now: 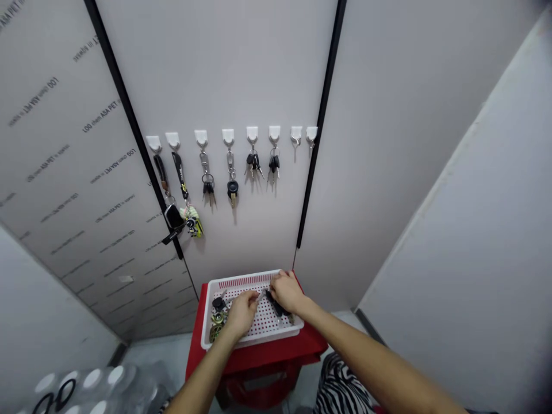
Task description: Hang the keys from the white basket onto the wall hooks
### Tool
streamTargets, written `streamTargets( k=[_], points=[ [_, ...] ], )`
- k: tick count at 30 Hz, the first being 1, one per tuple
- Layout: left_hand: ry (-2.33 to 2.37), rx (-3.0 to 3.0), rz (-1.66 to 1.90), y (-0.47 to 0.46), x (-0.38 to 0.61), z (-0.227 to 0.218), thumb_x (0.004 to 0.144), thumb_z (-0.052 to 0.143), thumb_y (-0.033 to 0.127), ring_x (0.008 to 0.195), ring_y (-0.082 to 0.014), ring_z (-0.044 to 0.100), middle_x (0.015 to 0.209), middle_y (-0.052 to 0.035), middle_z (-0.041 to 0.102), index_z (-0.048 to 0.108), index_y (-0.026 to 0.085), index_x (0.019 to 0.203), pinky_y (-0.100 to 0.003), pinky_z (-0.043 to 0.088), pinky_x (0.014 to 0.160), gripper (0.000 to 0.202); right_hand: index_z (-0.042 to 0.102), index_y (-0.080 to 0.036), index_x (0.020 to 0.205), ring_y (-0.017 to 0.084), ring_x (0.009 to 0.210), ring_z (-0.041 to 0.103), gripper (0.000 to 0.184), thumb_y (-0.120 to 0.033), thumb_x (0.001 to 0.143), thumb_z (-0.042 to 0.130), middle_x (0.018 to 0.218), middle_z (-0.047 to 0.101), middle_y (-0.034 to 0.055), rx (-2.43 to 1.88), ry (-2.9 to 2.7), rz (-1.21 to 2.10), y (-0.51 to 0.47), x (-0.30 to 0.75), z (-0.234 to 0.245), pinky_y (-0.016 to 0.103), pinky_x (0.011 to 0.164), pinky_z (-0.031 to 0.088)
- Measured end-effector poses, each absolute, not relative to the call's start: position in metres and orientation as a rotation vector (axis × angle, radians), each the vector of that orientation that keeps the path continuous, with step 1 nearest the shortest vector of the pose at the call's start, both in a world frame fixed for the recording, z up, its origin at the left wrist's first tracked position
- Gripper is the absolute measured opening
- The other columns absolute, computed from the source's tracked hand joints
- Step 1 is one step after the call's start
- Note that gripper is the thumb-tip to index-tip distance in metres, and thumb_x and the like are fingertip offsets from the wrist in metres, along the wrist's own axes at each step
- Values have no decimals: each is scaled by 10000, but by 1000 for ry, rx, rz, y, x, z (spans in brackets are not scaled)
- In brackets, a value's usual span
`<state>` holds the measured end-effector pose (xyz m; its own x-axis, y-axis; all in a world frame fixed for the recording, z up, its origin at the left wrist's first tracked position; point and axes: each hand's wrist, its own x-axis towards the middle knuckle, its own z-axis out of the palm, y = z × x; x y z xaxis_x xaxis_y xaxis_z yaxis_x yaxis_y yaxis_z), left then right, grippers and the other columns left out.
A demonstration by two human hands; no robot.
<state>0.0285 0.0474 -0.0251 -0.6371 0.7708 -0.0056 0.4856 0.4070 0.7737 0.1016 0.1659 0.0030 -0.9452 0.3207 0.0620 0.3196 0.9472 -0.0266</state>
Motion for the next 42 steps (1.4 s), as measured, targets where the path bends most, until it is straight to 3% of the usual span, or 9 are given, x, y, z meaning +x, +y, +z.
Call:
streamTargets(
  k=[5,9,14,21,31,42],
  points=[
    [2270,1046,1188,47,29,-24,640,384,141,780,-121,511,867,-76,576,523,99,867,-219,359,740,270,547,-174,631,123,667,475,150,-175,632,398,654,586,13,-566,-2900,379,170,102,11,243,618,285],
    [2223,1035,1361,46,30,-20,635,407,188,828,-128,500,919,-75,557,496,107,920,-230,353,762,309,547,-159,636,81,515,455,176,-188,638,373,582,571,6,-563,-2800,633,176,101,19,184,495,289],
    [2186,1051,1523,48,29,-15,600,474,246,907,-152,468,1000,-86,521,471,111,977,-276,329,815,400,544,-136,621,75,482,449,177,-212,628,384,547,555,8,-514,-2663,860,177,99,31,170,459,302],
    [2073,1066,1684,67,29,9,624,439,236,776,-136,529,859,-56,592,546,133,864,-269,388,741,283,510,-120,606,63,429,436,139,-208,619,403,479,498,-8,-457,-2490,1173,178,97,58,169,443,334],
    [2067,1238,1832,107,27,84,625,436,202,708,-133,529,818,-69,588,529,116,880,-265,413,662,285,487,-129,569,54,417,425,79,-179,594,433,465,471,-31,-395,-2225,1172,207,95,131,173,432,349],
    [2383,1682,1745,146,32,199,619,412,99,779,-122,491,897,-51,550,448,155,1004,-254,378,722,390,450,-135,536,44,371,417,50,-129,586,450,402,434,-51,-400,-1885,1179,243,84,246,169,397,382]
  ],
)
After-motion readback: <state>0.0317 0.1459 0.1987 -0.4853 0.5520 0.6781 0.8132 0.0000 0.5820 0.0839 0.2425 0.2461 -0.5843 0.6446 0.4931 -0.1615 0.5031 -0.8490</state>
